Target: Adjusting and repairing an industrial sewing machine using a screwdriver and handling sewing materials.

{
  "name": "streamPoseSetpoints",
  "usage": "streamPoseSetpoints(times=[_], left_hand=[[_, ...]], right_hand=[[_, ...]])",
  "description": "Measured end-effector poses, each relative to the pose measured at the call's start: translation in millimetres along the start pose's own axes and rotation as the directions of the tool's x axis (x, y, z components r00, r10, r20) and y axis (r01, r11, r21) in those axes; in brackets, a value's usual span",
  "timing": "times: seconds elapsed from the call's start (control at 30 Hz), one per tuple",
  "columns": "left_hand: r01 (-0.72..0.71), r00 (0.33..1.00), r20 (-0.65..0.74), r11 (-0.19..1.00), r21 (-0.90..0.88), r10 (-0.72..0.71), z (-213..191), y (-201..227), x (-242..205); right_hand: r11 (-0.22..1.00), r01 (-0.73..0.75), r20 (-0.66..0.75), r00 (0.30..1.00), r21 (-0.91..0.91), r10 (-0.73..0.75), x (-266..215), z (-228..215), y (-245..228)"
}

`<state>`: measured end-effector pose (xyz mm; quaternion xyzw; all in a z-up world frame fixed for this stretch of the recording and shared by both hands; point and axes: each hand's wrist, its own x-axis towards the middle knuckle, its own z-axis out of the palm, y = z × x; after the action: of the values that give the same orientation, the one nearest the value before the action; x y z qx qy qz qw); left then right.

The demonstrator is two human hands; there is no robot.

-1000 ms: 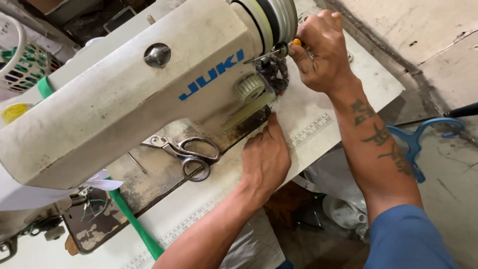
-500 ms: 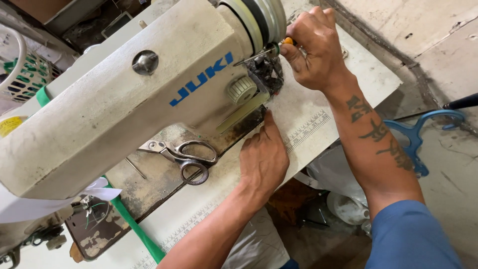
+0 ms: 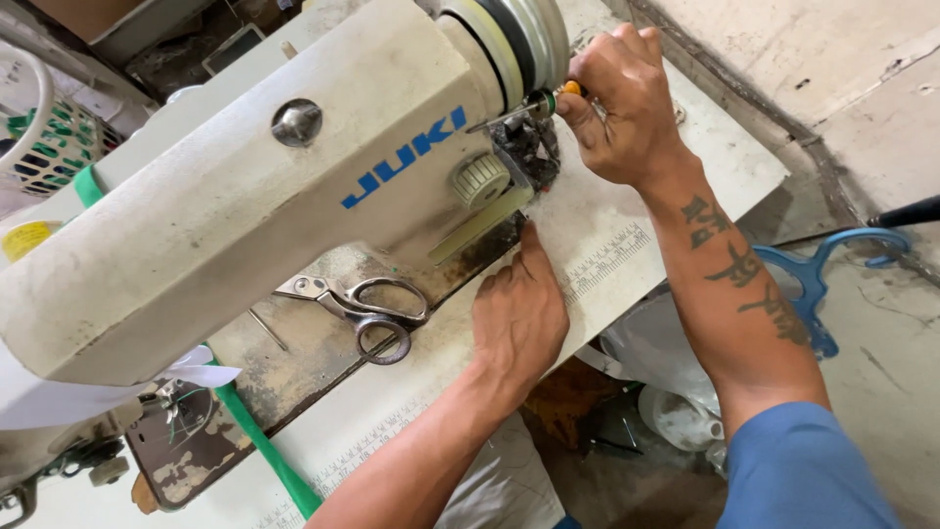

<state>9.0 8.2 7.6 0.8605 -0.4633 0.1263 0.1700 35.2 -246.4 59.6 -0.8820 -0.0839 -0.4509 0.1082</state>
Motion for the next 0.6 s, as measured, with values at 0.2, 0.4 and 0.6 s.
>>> streamPoseSetpoints(times=[0.2, 0.4, 0.6], left_hand=[[-0.011, 1.0, -0.006, 1.0, 0.026, 0.011, 0.0, -0.3, 0.4], [0.002, 1.0, 0.023, 0.999, 0.036, -0.003, 4.9, -0.8, -1.0], [0.048, 0.992, 0.122, 0.998, -0.03, -0.044, 1.1, -0.5, 0.2]], right_hand=[[1.0, 0.002, 0.01, 1.0, 0.001, -0.002, 0.0, -2.2, 0.0], [1.0, 0.006, -0.003, 1.0, -0.012, -0.007, 1.1, -2.2, -0.9], [1.0, 0.02, 0.0, 1.0, 0.002, -0.02, 1.5, -3.5, -1.3]])
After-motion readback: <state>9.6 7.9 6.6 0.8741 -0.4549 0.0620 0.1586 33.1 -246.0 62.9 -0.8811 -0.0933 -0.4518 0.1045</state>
